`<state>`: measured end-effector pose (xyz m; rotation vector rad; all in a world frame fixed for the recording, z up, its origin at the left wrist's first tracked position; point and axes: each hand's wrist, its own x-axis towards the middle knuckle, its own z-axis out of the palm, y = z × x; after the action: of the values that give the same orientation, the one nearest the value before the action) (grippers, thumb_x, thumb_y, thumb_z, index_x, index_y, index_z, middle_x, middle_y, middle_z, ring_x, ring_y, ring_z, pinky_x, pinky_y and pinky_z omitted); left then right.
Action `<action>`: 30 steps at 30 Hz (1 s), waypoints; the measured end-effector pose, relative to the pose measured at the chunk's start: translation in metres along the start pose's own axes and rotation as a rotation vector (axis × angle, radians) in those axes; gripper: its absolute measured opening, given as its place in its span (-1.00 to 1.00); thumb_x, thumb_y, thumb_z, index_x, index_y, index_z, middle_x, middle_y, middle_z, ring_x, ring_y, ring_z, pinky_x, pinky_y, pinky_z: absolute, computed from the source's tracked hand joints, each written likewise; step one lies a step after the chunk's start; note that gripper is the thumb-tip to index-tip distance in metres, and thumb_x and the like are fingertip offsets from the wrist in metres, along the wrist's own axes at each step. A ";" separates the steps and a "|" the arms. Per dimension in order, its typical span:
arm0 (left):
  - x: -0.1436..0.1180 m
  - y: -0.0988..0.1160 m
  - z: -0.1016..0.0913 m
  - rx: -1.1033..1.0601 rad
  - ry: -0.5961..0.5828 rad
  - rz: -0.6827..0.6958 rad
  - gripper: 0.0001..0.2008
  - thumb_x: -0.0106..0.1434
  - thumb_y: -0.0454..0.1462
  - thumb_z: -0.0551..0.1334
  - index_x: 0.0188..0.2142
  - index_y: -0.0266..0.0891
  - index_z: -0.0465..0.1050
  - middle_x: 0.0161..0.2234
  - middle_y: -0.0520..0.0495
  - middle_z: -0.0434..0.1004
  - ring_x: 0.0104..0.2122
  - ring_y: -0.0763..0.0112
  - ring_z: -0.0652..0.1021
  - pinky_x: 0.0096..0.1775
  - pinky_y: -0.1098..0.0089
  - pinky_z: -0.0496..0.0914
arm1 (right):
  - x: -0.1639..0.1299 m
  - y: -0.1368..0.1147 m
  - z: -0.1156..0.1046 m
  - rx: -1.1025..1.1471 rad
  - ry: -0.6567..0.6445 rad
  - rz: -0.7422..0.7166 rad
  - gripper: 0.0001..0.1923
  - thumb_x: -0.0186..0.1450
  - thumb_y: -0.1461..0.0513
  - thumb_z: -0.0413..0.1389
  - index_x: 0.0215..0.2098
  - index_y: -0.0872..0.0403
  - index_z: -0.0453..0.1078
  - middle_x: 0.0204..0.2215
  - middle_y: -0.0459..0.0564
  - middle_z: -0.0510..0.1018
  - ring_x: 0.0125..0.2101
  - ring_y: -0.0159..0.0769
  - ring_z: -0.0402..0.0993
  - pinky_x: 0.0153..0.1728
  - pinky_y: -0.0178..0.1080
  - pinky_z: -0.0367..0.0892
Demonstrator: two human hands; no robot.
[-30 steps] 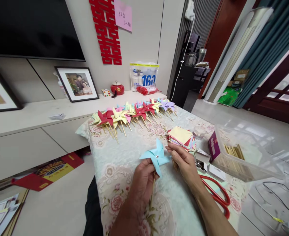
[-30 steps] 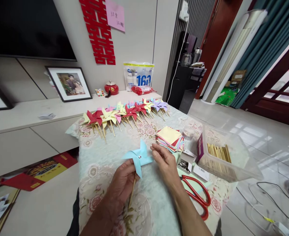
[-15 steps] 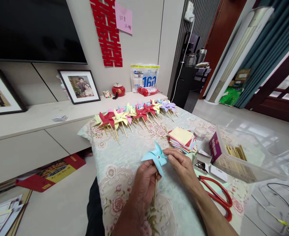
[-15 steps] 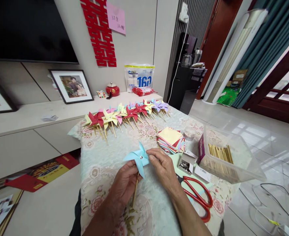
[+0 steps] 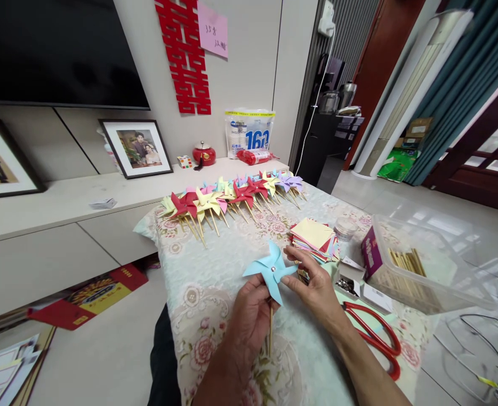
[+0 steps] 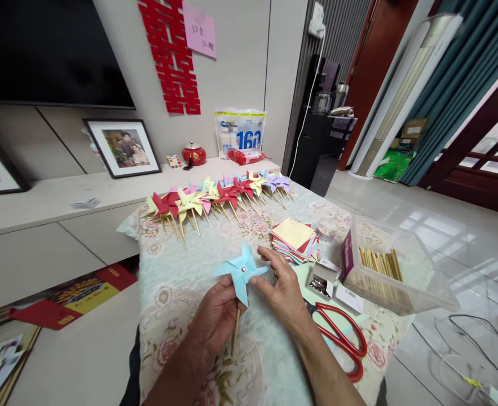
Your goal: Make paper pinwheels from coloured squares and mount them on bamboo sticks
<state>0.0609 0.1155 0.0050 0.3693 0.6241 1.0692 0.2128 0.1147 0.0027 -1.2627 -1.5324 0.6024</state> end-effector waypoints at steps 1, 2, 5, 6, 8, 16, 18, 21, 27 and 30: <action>0.000 0.000 0.001 0.009 -0.004 -0.005 -0.76 -0.10 -0.40 0.45 -0.34 -0.30 0.63 -0.43 -0.02 0.55 -0.48 0.57 0.39 -0.44 0.56 0.27 | 0.000 0.000 0.000 -0.004 0.002 -0.002 -0.45 0.23 0.09 0.30 0.17 -0.03 0.40 0.10 0.10 0.51 0.03 -0.06 0.47 0.08 -0.01 0.34; -0.001 -0.001 0.001 0.018 -0.008 -0.007 -0.76 -0.09 -0.40 0.44 -0.34 -0.30 0.63 -0.43 -0.02 0.55 -0.50 0.58 0.37 -0.45 0.56 0.24 | 0.000 0.000 0.000 -0.006 0.004 0.000 -0.45 0.23 0.09 0.29 0.17 -0.02 0.40 0.10 0.10 0.51 0.03 -0.06 0.48 0.08 -0.01 0.34; -0.002 0.000 0.002 0.031 -0.017 0.008 -0.73 -0.08 -0.40 0.44 -0.30 -0.30 0.63 -0.37 -0.05 0.58 -0.49 0.57 0.37 -0.45 0.53 0.23 | 0.000 -0.001 0.000 -0.019 0.002 0.012 -0.46 0.25 0.09 0.27 0.17 -0.02 0.40 0.11 0.11 0.51 0.04 -0.05 0.47 0.08 0.00 0.35; -0.001 0.000 0.003 0.030 -0.015 0.021 -0.73 -0.09 -0.40 0.44 -0.31 -0.30 0.63 -0.34 -0.05 0.59 -0.48 0.57 0.38 -0.45 0.52 0.24 | -0.001 -0.002 0.000 -0.025 0.004 0.015 -0.46 0.25 0.08 0.26 0.18 -0.03 0.39 0.12 0.11 0.49 0.05 -0.04 0.46 0.08 0.00 0.35; 0.000 -0.001 0.002 0.023 0.002 0.054 -0.73 -0.11 -0.41 0.44 -0.33 -0.30 0.62 -0.32 -0.06 0.60 -0.47 0.55 0.39 -0.44 0.51 0.25 | -0.002 -0.004 0.001 -0.042 0.008 0.000 -0.43 0.26 0.06 0.25 0.22 -0.05 0.35 0.18 0.12 0.44 0.11 -0.01 0.41 0.10 0.03 0.33; 0.003 -0.014 0.000 -0.043 0.034 0.115 -0.70 -0.15 -0.45 0.45 -0.35 -0.25 0.55 -0.39 -0.02 0.54 -0.41 0.46 0.44 -0.37 0.46 0.31 | -0.005 -0.008 0.011 -0.162 0.022 -0.157 -0.28 0.25 0.04 0.25 0.33 -0.06 0.21 0.28 0.13 0.30 0.30 0.09 0.13 0.28 0.13 0.07; 0.003 -0.013 0.000 -0.031 0.033 0.121 -0.71 -0.13 -0.43 0.46 -0.36 -0.26 0.54 -0.37 -0.03 0.55 -0.40 0.45 0.45 -0.36 0.45 0.30 | -0.006 -0.008 0.011 -0.136 0.038 -0.146 -0.32 0.28 0.04 0.22 0.32 -0.06 0.21 0.28 0.12 0.29 0.29 0.08 0.14 0.26 0.11 0.10; 0.006 -0.005 -0.002 -0.038 0.045 0.163 -0.69 -0.10 -0.40 0.46 -0.30 -0.26 0.55 -0.28 -0.06 0.57 -0.35 0.44 0.48 -0.33 0.45 0.31 | -0.007 -0.007 0.007 -0.052 0.084 -0.069 -0.41 0.32 0.03 0.17 0.28 -0.05 0.26 0.24 0.13 0.33 0.18 0.03 0.29 0.09 0.01 0.30; 0.019 0.015 -0.021 -0.141 0.129 0.308 -0.68 -0.10 -0.44 0.44 -0.31 -0.19 0.53 -0.31 0.06 0.50 -0.40 0.53 0.42 -0.31 0.48 0.33 | -0.012 -0.012 0.018 -0.027 -0.275 0.166 -0.75 0.38 0.07 0.07 -0.29 0.04 0.50 -0.43 -0.05 0.53 -0.41 -0.24 0.41 -0.36 -0.24 0.28; 0.024 0.017 -0.029 -0.093 0.157 0.335 -0.70 -0.12 -0.40 0.45 -0.35 -0.18 0.50 -0.37 0.10 0.45 -0.45 0.55 0.38 -0.33 0.49 0.33 | -0.017 -0.015 0.033 -0.028 -0.423 0.178 -0.77 0.33 0.13 0.11 -0.44 0.06 0.43 -0.55 -0.14 0.42 -0.48 -0.33 0.30 -0.43 -0.30 0.16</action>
<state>0.0384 0.1443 -0.0145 0.3163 0.6634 1.4531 0.1755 0.1012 -0.0028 -1.3612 -1.7849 1.0173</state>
